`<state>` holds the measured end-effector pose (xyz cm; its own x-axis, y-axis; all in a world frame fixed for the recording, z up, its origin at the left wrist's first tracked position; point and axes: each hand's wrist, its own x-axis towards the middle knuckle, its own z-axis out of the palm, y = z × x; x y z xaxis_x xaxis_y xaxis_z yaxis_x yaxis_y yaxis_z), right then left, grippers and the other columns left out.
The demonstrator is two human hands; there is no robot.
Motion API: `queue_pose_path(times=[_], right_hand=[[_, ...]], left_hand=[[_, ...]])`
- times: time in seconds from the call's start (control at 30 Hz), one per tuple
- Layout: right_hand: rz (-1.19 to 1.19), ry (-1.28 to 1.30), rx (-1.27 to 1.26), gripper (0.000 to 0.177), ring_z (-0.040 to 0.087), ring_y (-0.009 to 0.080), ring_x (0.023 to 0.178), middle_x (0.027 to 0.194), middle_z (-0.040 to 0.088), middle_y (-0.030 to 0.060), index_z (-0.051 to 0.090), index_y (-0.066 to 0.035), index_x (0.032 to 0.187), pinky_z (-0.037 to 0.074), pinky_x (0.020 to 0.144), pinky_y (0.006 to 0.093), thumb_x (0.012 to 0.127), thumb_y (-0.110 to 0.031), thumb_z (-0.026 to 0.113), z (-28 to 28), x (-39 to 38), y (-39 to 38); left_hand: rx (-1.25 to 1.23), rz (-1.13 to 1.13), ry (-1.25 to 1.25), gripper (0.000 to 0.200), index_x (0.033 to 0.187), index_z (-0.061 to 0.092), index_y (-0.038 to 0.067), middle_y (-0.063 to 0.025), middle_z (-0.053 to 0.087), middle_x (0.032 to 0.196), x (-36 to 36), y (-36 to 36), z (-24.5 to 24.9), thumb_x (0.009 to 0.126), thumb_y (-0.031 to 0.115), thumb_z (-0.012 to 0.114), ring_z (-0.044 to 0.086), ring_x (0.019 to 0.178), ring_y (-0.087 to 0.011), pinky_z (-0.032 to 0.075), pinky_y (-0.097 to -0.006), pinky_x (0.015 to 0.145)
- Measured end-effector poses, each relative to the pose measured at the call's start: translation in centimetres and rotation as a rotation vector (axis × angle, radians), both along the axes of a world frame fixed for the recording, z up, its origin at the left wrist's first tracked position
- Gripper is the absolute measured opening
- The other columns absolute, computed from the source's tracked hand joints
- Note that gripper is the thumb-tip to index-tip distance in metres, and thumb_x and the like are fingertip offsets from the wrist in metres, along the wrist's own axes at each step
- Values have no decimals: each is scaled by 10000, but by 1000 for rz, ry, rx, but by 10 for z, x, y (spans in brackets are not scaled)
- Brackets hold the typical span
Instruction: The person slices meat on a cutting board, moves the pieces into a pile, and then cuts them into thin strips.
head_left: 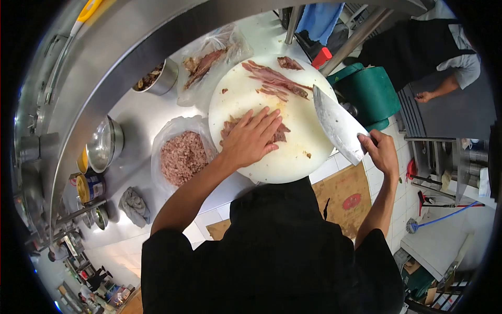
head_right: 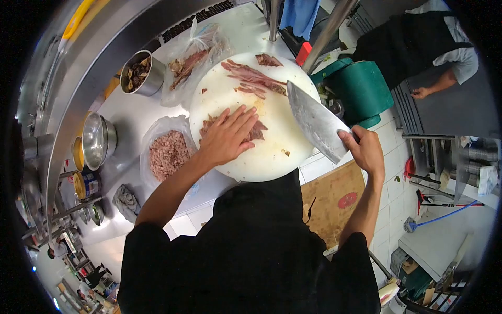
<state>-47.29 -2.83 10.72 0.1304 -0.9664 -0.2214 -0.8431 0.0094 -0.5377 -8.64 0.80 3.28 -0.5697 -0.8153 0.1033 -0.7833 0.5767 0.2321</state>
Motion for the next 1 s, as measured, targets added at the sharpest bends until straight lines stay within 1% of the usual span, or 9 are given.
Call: queue_pose_path(times=[0.13,0.2,0.27,0.33,0.47,0.6,0.73,0.87,1.0], right_hand=[[-74,-97,-22,469,570,204,584,653,635,120,680,28,817,462,597,380,954,-419,716,-15,19,10],[-100,-91,-19,472,571,205,598,664,631,128,681,33,827,469,609,384,954,-420,716,-14,26,19],[-134,-80,23,470,566,208,614,675,630,138,682,43,834,472,620,388,955,-411,713,-15,24,28],[-169,-55,36,473,557,209,609,670,623,141,678,47,830,468,616,388,952,-409,714,-13,22,39],[-113,40,80,506,533,195,576,623,582,135,665,47,795,442,582,396,932,-435,731,-5,-1,49],[234,312,120,524,584,348,554,619,628,163,668,0,738,452,577,445,903,-494,733,34,-1,46],[434,526,25,474,666,388,666,683,680,157,705,-68,807,509,625,488,864,-538,731,38,5,34],[241,721,-130,388,702,386,738,725,704,164,729,-78,854,537,678,496,886,-465,731,63,-9,20],[51,767,-85,420,709,393,739,733,704,175,727,-78,861,548,664,492,899,-496,713,91,-17,38]], left_hand=[[146,54,276,698,1549,394,55,-148,400,1609,8,-5,10,969,354,641,348,1495,-321,262,-467,1233],[300,239,830,660,1550,390,42,-169,383,1615,27,-5,28,977,272,621,337,1503,-326,258,-440,1236],[318,350,984,630,1550,394,40,-182,365,1622,61,-4,36,980,210,602,329,1509,-327,261,-414,1234],[191,385,741,606,1546,406,49,-188,345,1630,91,-7,38,980,166,585,325,1513,-324,271,-390,1227],[142,363,138,712,1538,462,177,-108,345,1644,46,15,44,909,405,708,288,1533,-329,188,-569,1239],[141,142,46,748,1540,460,212,-95,334,1652,24,9,27,879,416,745,235,1550,-340,149,-621,1226],[90,173,269,619,1446,573,145,-120,447,1582,34,-5,31,889,357,740,363,1485,-358,253,-524,1213],[-50,412,433,335,1145,697,43,-150,634,1251,54,26,48,823,88,778,606,1163,-322,487,-412,982],[115,527,490,177,934,673,27,-116,658,952,70,91,29,799,52,784,654,876,-308,524,-403,787]])
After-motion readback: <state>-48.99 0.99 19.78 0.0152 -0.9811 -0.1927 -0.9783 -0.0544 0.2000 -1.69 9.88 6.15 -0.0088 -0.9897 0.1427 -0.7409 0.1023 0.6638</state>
